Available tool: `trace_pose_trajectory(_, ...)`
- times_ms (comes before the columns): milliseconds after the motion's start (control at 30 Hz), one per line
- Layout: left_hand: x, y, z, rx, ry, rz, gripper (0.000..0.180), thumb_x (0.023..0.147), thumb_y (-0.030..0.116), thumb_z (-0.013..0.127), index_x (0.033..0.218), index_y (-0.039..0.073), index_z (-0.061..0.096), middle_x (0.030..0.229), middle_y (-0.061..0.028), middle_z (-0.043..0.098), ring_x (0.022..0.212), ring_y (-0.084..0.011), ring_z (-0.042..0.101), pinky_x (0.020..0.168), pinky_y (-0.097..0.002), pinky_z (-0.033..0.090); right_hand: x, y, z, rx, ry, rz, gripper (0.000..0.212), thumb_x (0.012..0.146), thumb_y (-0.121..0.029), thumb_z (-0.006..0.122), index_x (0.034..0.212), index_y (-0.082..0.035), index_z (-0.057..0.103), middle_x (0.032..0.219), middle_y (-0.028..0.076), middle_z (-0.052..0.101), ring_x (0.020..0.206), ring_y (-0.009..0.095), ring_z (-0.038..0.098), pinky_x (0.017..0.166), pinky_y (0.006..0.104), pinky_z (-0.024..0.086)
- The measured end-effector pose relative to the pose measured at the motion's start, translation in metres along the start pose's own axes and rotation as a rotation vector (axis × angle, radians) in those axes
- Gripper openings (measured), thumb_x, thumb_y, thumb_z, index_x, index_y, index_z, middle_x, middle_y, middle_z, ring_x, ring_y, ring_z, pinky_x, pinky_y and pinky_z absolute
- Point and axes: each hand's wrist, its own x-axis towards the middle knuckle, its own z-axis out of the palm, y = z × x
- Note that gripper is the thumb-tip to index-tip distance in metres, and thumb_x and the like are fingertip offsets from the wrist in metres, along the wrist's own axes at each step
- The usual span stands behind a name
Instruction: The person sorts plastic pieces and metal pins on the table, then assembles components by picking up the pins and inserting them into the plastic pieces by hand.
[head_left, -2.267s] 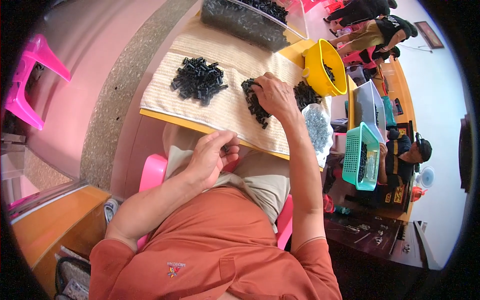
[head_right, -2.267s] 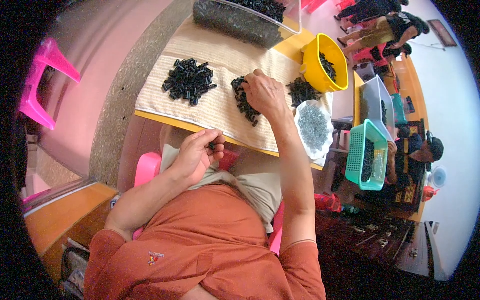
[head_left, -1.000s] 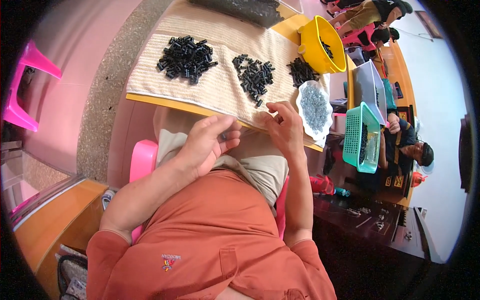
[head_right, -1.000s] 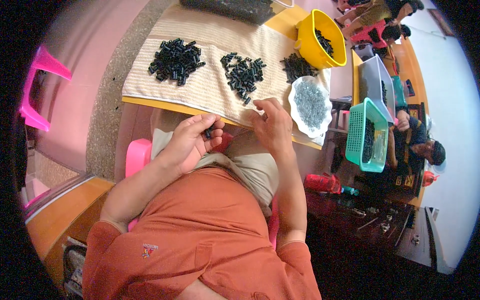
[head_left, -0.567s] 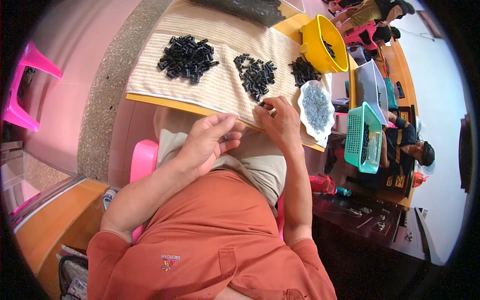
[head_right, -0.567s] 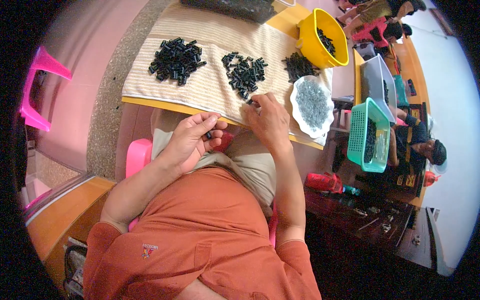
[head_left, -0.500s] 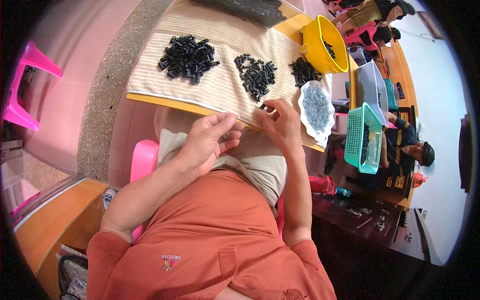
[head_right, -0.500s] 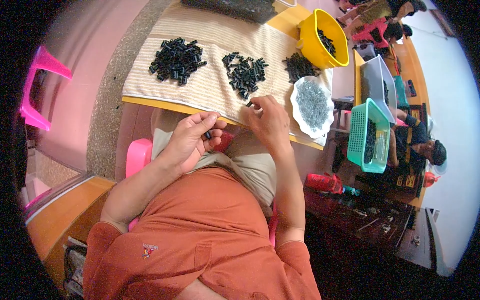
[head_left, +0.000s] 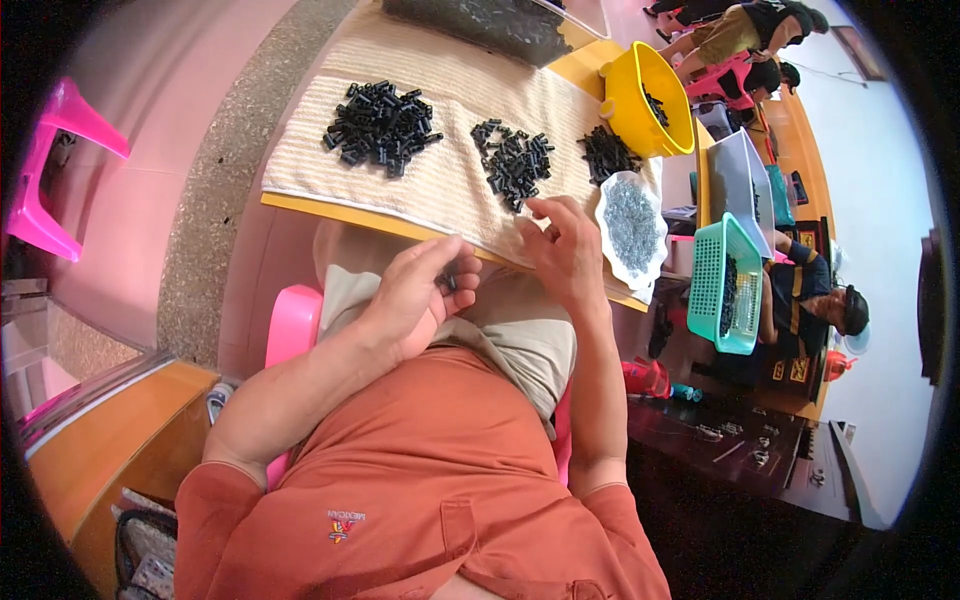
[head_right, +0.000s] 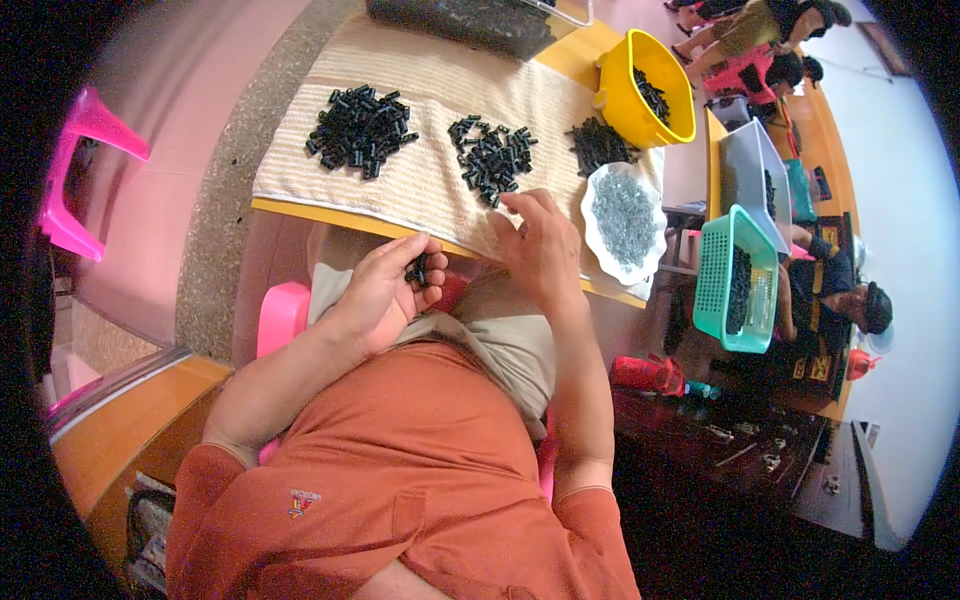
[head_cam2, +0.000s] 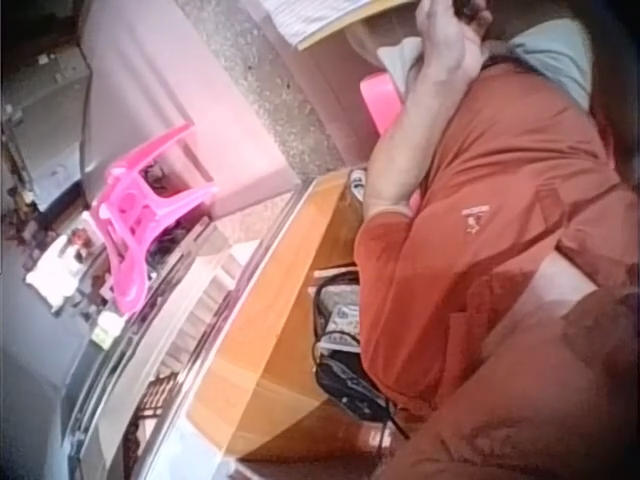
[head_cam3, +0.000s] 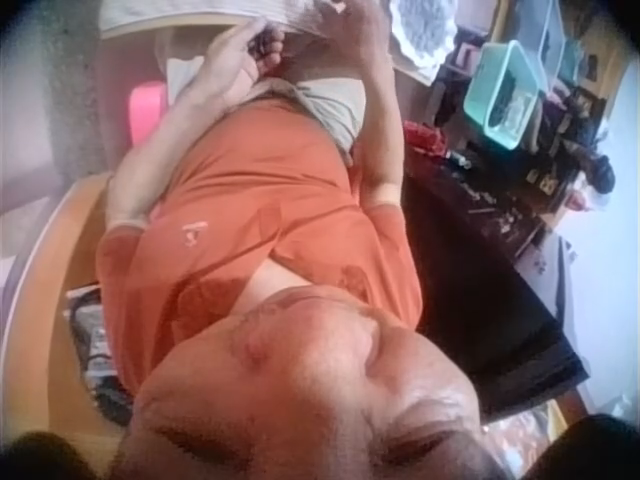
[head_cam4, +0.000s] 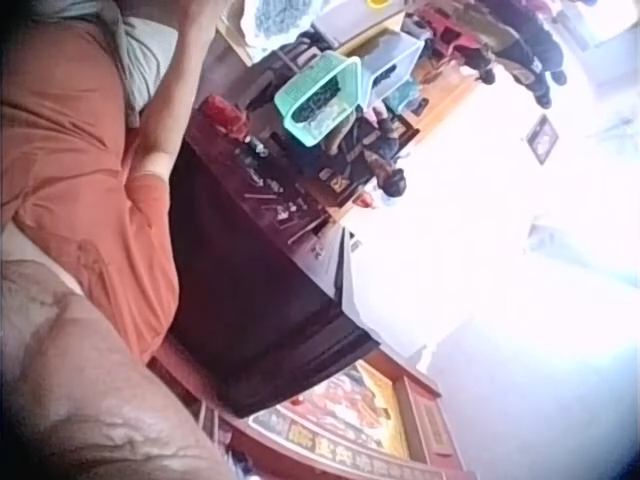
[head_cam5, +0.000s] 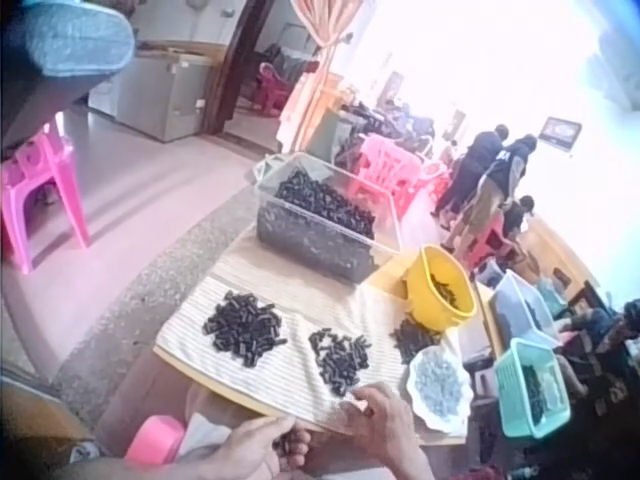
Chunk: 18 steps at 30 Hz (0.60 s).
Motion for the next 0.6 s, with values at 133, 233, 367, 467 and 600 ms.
trace_pose_trajectory(133,0.000,-0.001,-0.001,0.006,0.015,0.005,0.019,0.098,0.026,0.059,0.102,0.008,0.061,0.091,-0.0031,0.063,0.081,-0.0133,0.059,0.070,-0.0282,0.051,0.018,0.011,0.008,-0.151,0.075,-0.073,0.020,0.087,-0.016,0.068,0.105,-0.009,0.069,0.100,0.011,0.066,0.082,0.033,0.067,0.072,0.0422,0.052)
trace_pose_trajectory(233,0.000,0.001,0.000,0.003,0.031,0.001,0.019,0.099,0.026,0.059,0.101,0.008,0.061,0.090,-0.0025,0.063,0.079,-0.0125,0.060,0.068,-0.0276,0.052,0.031,0.010,0.011,-0.219,0.083,-0.090,0.019,0.087,-0.016,0.066,0.105,-0.009,0.070,0.102,0.011,0.066,0.084,0.034,0.067,0.074,0.0430,0.052)
trace_pose_trajectory(367,0.001,0.002,0.000,0.000,0.048,0.004,0.019,0.099,0.026,0.059,0.101,0.008,0.061,0.090,-0.0024,0.063,0.079,-0.0125,0.060,0.068,-0.0279,0.052,0.041,0.003,0.013,-0.250,0.041,-0.074,0.020,0.085,-0.014,0.068,0.104,-0.009,0.073,0.105,0.010,0.067,0.089,0.032,0.066,0.078,0.0410,0.051)
trace_pose_trajectory(467,0.005,0.002,0.004,0.010,0.043,0.009,0.018,0.099,0.025,0.058,0.101,0.008,0.061,0.090,-0.0031,0.063,0.079,-0.0129,0.060,0.068,-0.0283,0.052,0.043,0.010,0.009,-0.307,0.069,-0.149,0.015,0.087,-0.016,0.065,0.099,-0.011,0.073,0.102,0.009,0.066,0.082,0.032,0.068,0.074,0.0428,0.054)
trace_pose_trajectory(600,0.005,0.000,0.004,0.002,0.011,0.039,0.017,0.100,0.023,0.055,0.102,0.007,0.060,0.091,-0.0045,0.062,0.079,-0.0141,0.060,0.068,-0.0291,0.053,0.042,0.010,0.010,-0.321,0.080,-0.092,0.012,0.082,-0.015,0.070,0.092,-0.009,0.073,0.105,0.011,0.067,0.088,0.033,0.067,0.078,0.0417,0.054)
